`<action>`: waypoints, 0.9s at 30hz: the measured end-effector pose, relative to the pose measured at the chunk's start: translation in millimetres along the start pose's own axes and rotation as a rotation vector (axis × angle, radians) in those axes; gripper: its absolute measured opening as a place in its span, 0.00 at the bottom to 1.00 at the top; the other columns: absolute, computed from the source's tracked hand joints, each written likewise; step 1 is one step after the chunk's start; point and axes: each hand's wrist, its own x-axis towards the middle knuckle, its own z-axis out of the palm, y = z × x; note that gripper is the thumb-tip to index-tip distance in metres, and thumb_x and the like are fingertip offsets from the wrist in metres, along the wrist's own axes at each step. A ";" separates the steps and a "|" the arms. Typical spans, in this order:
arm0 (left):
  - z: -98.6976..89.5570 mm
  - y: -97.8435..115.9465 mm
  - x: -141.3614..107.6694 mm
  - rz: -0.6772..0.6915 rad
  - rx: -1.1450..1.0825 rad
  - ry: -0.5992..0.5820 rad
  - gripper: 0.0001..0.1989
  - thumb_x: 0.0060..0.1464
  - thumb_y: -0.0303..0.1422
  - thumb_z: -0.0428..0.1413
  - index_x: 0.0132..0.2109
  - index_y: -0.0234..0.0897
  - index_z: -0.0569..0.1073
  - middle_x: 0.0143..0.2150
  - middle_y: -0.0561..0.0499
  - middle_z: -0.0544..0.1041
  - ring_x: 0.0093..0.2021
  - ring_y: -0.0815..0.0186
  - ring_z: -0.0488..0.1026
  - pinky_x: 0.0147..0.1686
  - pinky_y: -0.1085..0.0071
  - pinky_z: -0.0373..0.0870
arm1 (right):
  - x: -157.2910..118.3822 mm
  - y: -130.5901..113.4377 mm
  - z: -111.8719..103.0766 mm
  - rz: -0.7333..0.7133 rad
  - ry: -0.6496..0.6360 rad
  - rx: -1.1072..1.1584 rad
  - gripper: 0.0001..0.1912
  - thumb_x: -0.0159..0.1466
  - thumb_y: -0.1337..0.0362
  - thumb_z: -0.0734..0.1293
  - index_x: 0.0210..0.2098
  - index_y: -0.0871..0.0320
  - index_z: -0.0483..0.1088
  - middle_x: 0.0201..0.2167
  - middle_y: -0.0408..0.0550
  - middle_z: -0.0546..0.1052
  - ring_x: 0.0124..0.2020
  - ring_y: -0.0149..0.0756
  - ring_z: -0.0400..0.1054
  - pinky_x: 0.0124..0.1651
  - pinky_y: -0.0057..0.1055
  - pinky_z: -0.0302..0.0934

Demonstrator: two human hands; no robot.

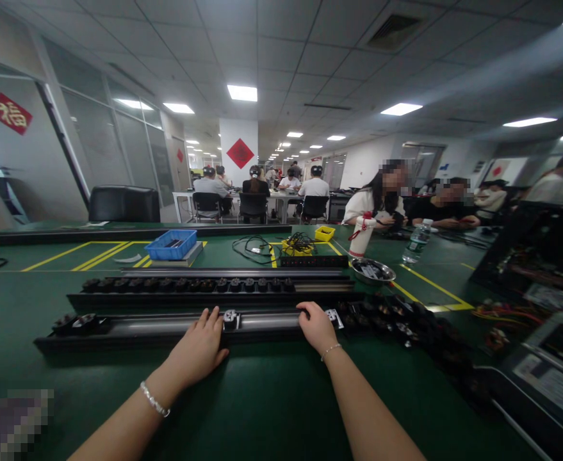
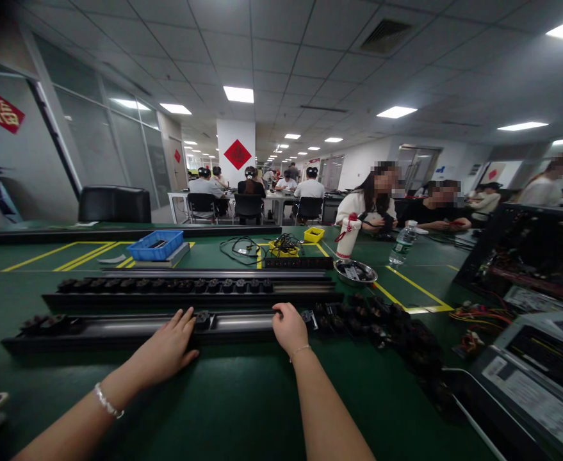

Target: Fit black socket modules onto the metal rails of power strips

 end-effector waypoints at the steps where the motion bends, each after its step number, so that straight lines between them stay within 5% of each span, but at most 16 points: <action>1: 0.2 2.6 -0.3 0.005 -0.007 0.006 0.33 0.48 0.39 0.49 0.59 0.26 0.58 0.64 0.35 0.51 0.63 0.48 0.47 0.58 0.55 0.53 | -0.1 -0.2 -0.2 0.001 -0.001 0.000 0.14 0.55 0.69 0.56 0.36 0.56 0.70 0.40 0.46 0.73 0.43 0.34 0.66 0.49 0.30 0.58; 27: 4.5 6.8 -3.1 0.001 -0.074 0.018 0.34 0.47 0.41 0.50 0.60 0.31 0.56 0.65 0.36 0.47 0.64 0.47 0.43 0.58 0.51 0.49 | -1.0 -3.9 -3.2 0.010 -0.014 0.003 0.15 0.55 0.70 0.56 0.37 0.57 0.71 0.40 0.47 0.73 0.44 0.34 0.66 0.49 0.30 0.57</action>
